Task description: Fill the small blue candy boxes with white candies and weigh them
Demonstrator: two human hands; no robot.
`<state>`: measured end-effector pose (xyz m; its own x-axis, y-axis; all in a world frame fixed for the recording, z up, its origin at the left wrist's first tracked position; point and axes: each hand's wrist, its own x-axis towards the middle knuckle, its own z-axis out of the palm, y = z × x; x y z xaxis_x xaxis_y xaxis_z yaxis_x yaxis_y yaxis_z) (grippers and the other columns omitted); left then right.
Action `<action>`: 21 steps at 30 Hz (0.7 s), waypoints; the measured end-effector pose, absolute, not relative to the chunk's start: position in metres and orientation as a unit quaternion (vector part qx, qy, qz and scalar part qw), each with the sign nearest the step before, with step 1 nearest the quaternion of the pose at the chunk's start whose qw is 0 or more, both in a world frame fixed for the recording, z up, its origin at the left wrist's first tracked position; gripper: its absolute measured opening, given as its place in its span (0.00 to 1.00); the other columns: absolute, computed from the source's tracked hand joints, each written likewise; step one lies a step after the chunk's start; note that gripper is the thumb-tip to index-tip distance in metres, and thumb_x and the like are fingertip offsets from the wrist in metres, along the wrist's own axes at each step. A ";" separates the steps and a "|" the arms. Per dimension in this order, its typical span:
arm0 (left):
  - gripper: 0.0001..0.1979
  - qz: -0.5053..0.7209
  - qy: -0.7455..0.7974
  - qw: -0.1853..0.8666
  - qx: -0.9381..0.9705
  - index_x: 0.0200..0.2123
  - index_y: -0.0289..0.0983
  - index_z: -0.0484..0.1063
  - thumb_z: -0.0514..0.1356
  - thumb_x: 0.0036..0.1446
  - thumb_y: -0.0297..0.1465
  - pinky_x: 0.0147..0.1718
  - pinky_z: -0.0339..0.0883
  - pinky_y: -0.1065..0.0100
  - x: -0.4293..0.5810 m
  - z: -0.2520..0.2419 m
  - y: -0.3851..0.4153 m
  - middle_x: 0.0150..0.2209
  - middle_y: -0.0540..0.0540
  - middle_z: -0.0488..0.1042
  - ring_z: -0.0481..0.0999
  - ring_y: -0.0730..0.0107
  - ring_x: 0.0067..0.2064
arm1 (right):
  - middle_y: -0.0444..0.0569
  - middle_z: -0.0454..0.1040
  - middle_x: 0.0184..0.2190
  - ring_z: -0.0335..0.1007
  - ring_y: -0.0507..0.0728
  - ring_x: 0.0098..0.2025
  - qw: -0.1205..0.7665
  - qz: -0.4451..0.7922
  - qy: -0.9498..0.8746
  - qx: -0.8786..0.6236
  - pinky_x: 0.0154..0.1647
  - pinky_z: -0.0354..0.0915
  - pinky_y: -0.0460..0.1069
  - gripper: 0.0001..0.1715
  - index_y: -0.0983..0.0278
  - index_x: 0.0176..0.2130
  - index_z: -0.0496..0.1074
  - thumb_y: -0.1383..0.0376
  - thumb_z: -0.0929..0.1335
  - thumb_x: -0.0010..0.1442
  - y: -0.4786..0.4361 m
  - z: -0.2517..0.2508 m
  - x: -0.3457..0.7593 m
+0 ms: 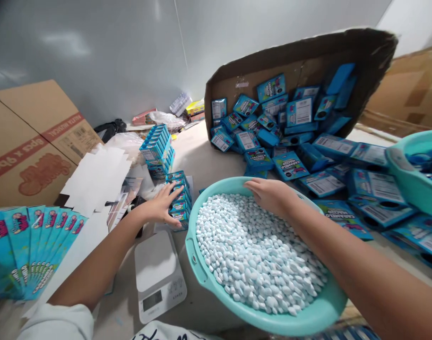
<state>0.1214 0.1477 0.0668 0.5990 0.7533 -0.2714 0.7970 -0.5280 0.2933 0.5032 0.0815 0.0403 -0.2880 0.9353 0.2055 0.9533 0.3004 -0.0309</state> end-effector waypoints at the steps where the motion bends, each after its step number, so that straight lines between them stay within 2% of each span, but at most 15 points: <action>1: 0.68 -0.051 0.441 0.196 0.875 0.75 0.45 0.45 0.74 0.36 0.57 0.70 0.42 0.37 0.121 0.068 0.148 0.77 0.33 0.37 0.35 0.34 0.77 | 0.53 0.82 0.51 0.81 0.61 0.41 0.093 -0.048 -0.801 -0.589 0.39 0.72 0.51 0.25 0.62 0.50 0.79 0.70 0.58 0.64 0.081 0.042 0.503; 6: 0.68 -0.012 0.450 0.175 0.876 0.75 0.44 0.44 0.74 0.38 0.57 0.71 0.40 0.39 0.120 0.078 0.135 0.77 0.32 0.38 0.36 0.36 0.77 | 0.58 0.82 0.49 0.82 0.63 0.41 0.104 -0.049 -0.804 -0.583 0.40 0.73 0.53 0.25 0.65 0.48 0.80 0.70 0.58 0.66 0.081 0.044 0.499; 10: 0.55 0.077 0.512 0.059 0.854 0.75 0.42 0.43 0.65 0.54 0.56 0.72 0.39 0.40 0.093 0.101 0.111 0.76 0.32 0.43 0.40 0.41 0.77 | 0.58 0.83 0.46 0.82 0.64 0.41 0.125 -0.041 -0.810 -0.572 0.43 0.76 0.55 0.25 0.63 0.47 0.81 0.66 0.57 0.66 0.088 0.033 0.508; 12: 0.49 0.160 0.572 -0.058 0.802 0.74 0.38 0.46 0.62 0.60 0.54 0.71 0.41 0.41 0.062 0.119 0.098 0.75 0.30 0.47 0.44 0.41 0.76 | 0.58 0.83 0.46 0.83 0.64 0.43 0.128 -0.047 -0.818 -0.559 0.46 0.77 0.56 0.25 0.61 0.46 0.81 0.64 0.57 0.65 0.097 0.022 0.520; 14: 0.47 0.253 0.646 -0.177 0.698 0.72 0.33 0.49 0.62 0.60 0.51 0.71 0.44 0.41 0.022 0.138 0.083 0.73 0.26 0.52 0.49 0.39 0.75 | 0.59 0.82 0.48 0.82 0.65 0.45 0.139 -0.043 -0.830 -0.539 0.48 0.77 0.57 0.24 0.58 0.47 0.81 0.60 0.59 0.64 0.108 0.007 0.533; 16: 0.46 0.325 0.721 -0.251 0.558 0.71 0.28 0.52 0.63 0.60 0.48 0.69 0.49 0.40 -0.018 0.154 0.068 0.70 0.22 0.57 0.55 0.36 0.72 | 0.57 0.83 0.47 0.82 0.64 0.44 0.161 -0.034 -0.829 -0.534 0.48 0.77 0.56 0.21 0.52 0.45 0.82 0.58 0.61 0.62 0.121 -0.011 0.545; 18: 0.40 0.341 0.770 -0.269 0.467 0.68 0.28 0.59 0.64 0.60 0.44 0.68 0.50 0.37 -0.052 0.163 0.054 0.67 0.23 0.61 0.59 0.35 0.70 | 0.58 0.83 0.44 0.82 0.64 0.42 0.200 -0.028 -0.815 -0.544 0.47 0.77 0.57 0.20 0.49 0.41 0.82 0.57 0.62 0.61 0.131 -0.027 0.554; 21: 0.27 0.365 0.773 -0.256 0.451 0.58 0.32 0.70 0.64 0.58 0.39 0.68 0.55 0.44 -0.083 0.163 0.039 0.61 0.29 0.68 0.64 0.42 0.67 | 0.58 0.83 0.39 0.81 0.64 0.38 0.261 -0.032 -0.811 -0.522 0.40 0.76 0.58 0.19 0.44 0.37 0.81 0.52 0.61 0.62 0.140 -0.044 0.561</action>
